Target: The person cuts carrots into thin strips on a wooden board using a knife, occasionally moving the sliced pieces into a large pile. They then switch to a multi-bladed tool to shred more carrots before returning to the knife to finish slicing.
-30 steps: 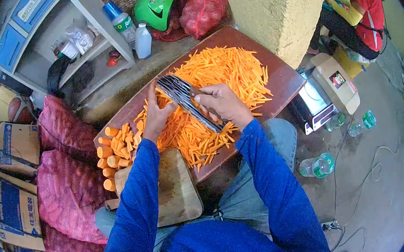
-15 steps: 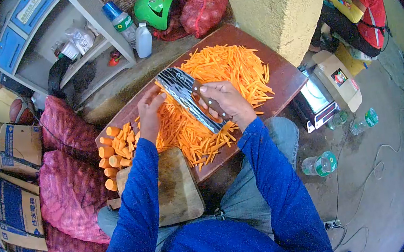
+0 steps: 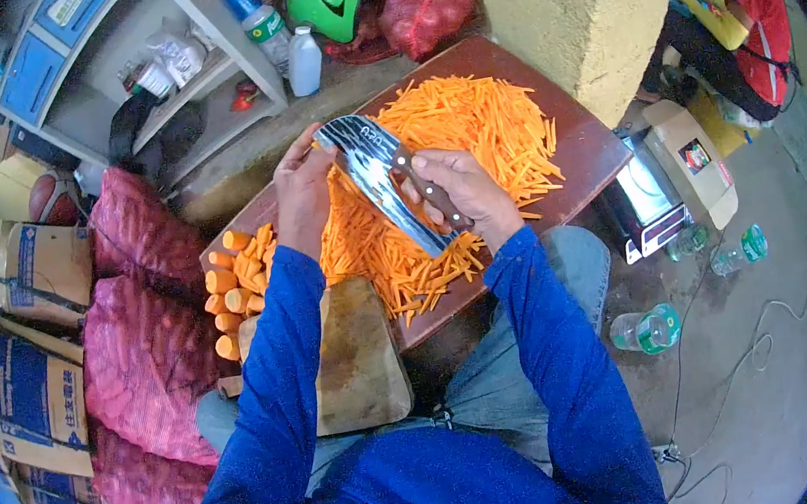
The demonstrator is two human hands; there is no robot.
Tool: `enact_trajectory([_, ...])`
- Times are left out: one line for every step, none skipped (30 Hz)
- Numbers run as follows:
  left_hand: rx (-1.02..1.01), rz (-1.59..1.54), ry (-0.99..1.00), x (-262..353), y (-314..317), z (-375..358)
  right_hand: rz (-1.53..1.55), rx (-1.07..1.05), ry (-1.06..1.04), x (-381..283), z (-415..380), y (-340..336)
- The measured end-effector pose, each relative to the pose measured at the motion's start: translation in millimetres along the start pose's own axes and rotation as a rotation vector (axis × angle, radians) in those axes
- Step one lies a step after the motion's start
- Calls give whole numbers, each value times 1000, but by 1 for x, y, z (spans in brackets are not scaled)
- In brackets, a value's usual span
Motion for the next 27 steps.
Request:
enact_trajectory([-21,13,6,-1,-1,1,0,-2,7,2,2,-1])
enact_trajectory([-44,24,12,-3,-2,2,1,-9,11,4,2,-1])
enact_trajectory([-26,8,-2,-4,-3,1,11,-10,11,3,1,0])
enact_trajectory([-23,10,0,-5,-3,0,20,-10,11,2,0,0])
enact_trajectory([-19,-34,-2,-5,-3,-1,38,-16,15,3,1,-1])
enact_trajectory([-17,-79,-4,-4,-1,-1,37,-17,13,2,2,0])
enact_trajectory([-18,-79,-3,-3,-1,-2,35,-27,9,2,1,1])
enact_trajectory([-15,-112,-17,-3,0,-3,33,-35,5,1,1,2])
enact_trajectory([-12,-145,-33,-6,-2,-4,34,-34,4,1,0,2])
enact_trajectory([-13,-145,-33,-11,-7,-3,35,-35,-7,0,0,2])
enact_trajectory([-27,-149,-30,-16,-12,-1,36,-37,-17,-1,-1,2])
enact_trajectory([-40,-153,-28,-16,-13,0,36,-36,-18,-1,0,1])
enact_trajectory([-41,-153,-28,-18,-13,0,30,-32,-17,-1,0,-1])
enact_trajectory([-15,-167,-27,-20,-15,-1,25,-28,-16,0,1,-3])
enact_trajectory([11,-181,-25,-20,-15,-3,25,-28,-15,0,1,-4])
enact_trajectory([12,-180,-26,-19,-15,-4,13,-34,-15,1,1,-4])
enact_trajectory([20,-193,-26,-19,-16,-5,1,-40,-15,1,2,-4])
enact_trajectory([29,-205,-26,-17,-16,-7,2,-41,-14,0,1,-2])
enact_trajectory([29,-205,-25,-14,-16,-9,21,-16,-12,-1,0,-3])
enact_trajectory([10,-202,-37,-12,-14,-11,40,9,-10,-3,-1,-3])
enact_trajectory([-10,-200,-47,-13,-15,-12,39,9,-10,-4,-2,-3])
enact_trajectory([-10,-200,-47,-16,-18,-13,58,26,-21,-6,-4,-4])
enact_trajectory([-15,-135,-15,-18,-21,-13,77,44,-31,-7,-5,-6])
enact_trajectory([-22,-70,16,-15,-21,-13,77,44,-33,-7,-4,-7])
enact_trajectory([-24,-69,16,-14,-21,-14,74,31,-44,-6,-2,-9])
enact_trajectory([-26,54,33,-12,-23,-17,70,18,-54,-5,-1,-10])
enact_trajectory([-28,176,50,-10,-26,-19,71,19,-55,-4,0,-10])
Point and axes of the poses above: each hand's wrist, its own z-axis towards the middle knuckle, its own y-axis out of the palm, x = y × z, the point moved 7 cm from there along z, towards the middle knuckle, and after that the axes turned 13 degrees about y, right-handed, at the moved point
